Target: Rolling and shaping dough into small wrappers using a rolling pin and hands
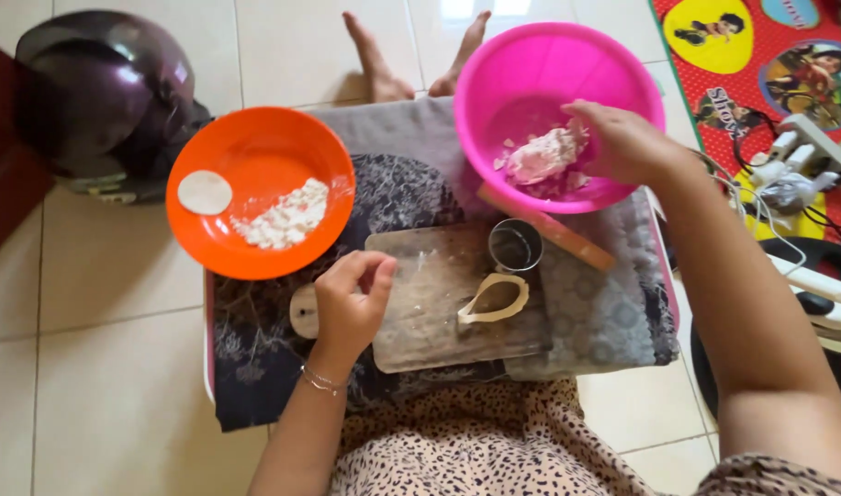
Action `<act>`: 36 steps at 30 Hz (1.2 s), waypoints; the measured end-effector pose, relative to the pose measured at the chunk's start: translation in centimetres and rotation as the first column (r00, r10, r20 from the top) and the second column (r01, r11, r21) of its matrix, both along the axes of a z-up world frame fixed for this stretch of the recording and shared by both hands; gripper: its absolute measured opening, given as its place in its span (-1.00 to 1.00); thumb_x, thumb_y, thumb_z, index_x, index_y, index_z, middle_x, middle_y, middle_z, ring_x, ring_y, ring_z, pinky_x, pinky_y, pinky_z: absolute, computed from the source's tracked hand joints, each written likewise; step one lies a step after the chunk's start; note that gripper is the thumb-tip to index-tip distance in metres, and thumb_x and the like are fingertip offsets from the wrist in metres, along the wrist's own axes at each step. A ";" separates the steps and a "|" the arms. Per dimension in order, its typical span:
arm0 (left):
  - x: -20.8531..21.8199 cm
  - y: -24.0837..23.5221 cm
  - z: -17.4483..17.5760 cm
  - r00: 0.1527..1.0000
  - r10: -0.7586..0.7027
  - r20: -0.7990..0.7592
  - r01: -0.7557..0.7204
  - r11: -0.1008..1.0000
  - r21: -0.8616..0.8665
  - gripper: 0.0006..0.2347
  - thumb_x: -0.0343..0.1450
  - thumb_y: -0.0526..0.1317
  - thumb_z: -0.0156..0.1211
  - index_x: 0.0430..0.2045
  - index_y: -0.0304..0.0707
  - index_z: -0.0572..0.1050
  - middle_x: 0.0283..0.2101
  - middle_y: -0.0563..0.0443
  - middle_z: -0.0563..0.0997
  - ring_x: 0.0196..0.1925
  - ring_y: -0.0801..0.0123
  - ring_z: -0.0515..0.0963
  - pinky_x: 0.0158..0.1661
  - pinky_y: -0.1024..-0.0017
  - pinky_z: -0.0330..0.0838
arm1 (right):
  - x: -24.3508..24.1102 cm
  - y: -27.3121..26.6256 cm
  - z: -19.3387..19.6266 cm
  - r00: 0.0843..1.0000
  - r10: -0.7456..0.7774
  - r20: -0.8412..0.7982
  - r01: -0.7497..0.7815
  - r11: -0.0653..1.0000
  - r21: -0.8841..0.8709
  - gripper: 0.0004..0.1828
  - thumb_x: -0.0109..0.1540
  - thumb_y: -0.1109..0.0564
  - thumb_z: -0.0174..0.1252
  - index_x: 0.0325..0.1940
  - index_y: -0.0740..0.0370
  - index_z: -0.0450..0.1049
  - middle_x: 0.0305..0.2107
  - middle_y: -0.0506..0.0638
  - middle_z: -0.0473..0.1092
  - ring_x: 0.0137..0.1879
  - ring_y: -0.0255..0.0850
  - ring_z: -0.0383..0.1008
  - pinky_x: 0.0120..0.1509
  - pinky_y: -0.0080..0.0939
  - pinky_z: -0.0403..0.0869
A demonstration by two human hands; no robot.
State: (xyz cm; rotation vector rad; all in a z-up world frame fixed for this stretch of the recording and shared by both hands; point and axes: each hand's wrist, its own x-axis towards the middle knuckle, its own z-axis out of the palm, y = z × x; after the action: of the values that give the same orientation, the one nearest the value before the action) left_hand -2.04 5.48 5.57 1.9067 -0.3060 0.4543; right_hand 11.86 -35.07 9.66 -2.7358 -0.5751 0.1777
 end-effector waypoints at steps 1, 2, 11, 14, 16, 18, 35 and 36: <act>0.1 0.0 -0.1 1.000 -0.010 0.005 0.010 1.000 0.001 -0.89 0.44 -0.18 0.26 -0.48 -0.10 0.62 -0.68 0.10 0.48 -0.66 0.37 0.45 -0.55 0.50 0.42 | 1.3 -0.7 -1.6 1.000 -0.010 0.005 0.010 1.000 0.001 -0.01 -0.07 0.36 0.35 0.46 0.37 0.20 0.19 0.62 0.31 0.25 0.54 0.34 0.39 0.40 0.27; 0.1 0.0 -0.3 1.000 0.023 0.003 -0.023 1.000 -0.011 -0.88 0.44 -0.19 0.27 -0.50 -0.12 0.62 -0.69 0.10 0.47 -0.67 0.36 0.44 -0.54 0.49 0.41 | 2.7 -1.4 -3.3 0.999 -0.032 0.001 0.032 0.995 -0.097 -0.02 -0.07 0.24 0.37 0.45 0.21 0.25 0.10 0.44 0.41 0.21 0.40 0.42 0.34 0.30 0.35; 0.2 -0.9 -2.2 0.999 0.017 0.031 -0.019 0.998 0.063 -0.92 0.41 -0.18 0.31 -0.42 -0.14 0.64 -0.58 0.02 0.55 -0.54 0.24 0.52 -0.40 0.37 0.44 | 4.9 -2.7 -8.1 0.990 -0.116 0.079 0.137 0.927 -0.350 -0.29 -0.13 0.00 0.42 0.14 -0.05 0.60 -0.04 0.07 0.49 0.04 0.16 0.59 0.15 0.07 0.55; -0.8 -3.5 -3.6 0.986 -0.153 0.059 0.121 0.924 0.362 -0.79 0.35 -0.07 0.35 -0.28 -0.14 0.63 -0.33 -0.06 0.60 -0.30 0.10 0.56 -0.28 0.24 0.45 | 4.0 -2.8 -6.9 0.992 -0.107 0.061 0.120 0.949 -0.292 -0.28 -0.10 0.07 0.41 0.18 0.04 0.57 -0.01 0.15 0.48 0.09 0.20 0.56 0.21 0.12 0.51; -1.9 -5.2 -3.6 0.967 -0.252 0.034 0.192 0.813 0.549 -0.68 0.32 0.03 0.33 -0.19 -0.15 0.60 -0.18 -0.09 0.59 -0.16 0.07 0.54 -0.23 0.19 0.41 | 3.7 -2.7 -6.1 0.995 -0.087 0.046 0.096 0.960 -0.261 -0.26 -0.07 0.13 0.38 0.24 0.10 0.54 0.00 0.21 0.50 0.13 0.22 0.54 0.27 0.14 0.47; -2.9 -6.6 -3.2 0.946 -0.323 0.042 0.217 0.721 0.658 -0.65 0.18 -0.05 0.46 -0.20 -0.08 0.60 -0.05 -0.02 0.56 -0.03 0.05 0.49 -0.17 0.20 0.39 | 3.4 -2.6 -5.5 0.996 -0.084 -0.020 0.077 0.968 -0.238 -0.31 -0.07 0.11 0.40 0.19 0.09 0.57 -0.02 0.17 0.54 0.13 0.16 0.55 0.27 0.10 0.48; -1.3 -3.6 -3.4 0.673 -0.578 -0.461 0.027 0.642 -0.766 -0.88 0.49 -0.22 0.12 -0.26 -0.23 0.33 -0.02 -0.34 0.68 -0.05 0.25 0.67 -0.03 0.42 0.58 | 1.6 -2.2 -3.1 0.956 -0.293 0.025 0.290 0.954 0.079 -0.72 0.16 0.07 0.44 -0.04 0.03 0.69 -0.20 0.03 0.60 -0.05 0.02 0.61 0.08 -0.11 0.55; -1.2 -3.5 -4.3 0.635 -0.621 -0.459 -0.046 0.563 -0.825 -0.88 0.51 -0.22 0.06 -0.21 -0.21 0.28 -0.04 -0.46 0.66 -0.03 0.08 0.71 -0.05 0.34 0.61 | 1.6 -2.5 -3.2 0.952 -0.306 0.024 0.301 0.947 0.112 -0.73 0.17 0.05 0.44 -0.04 0.00 0.69 -0.20 -0.01 0.60 -0.03 -0.01 0.60 0.07 -0.10 0.55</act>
State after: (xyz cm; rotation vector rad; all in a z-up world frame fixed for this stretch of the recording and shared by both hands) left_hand -3.22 2.03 1.31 0.9519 0.0964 -0.4236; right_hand 13.43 -37.53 6.42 -2.6843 -0.1612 0.0137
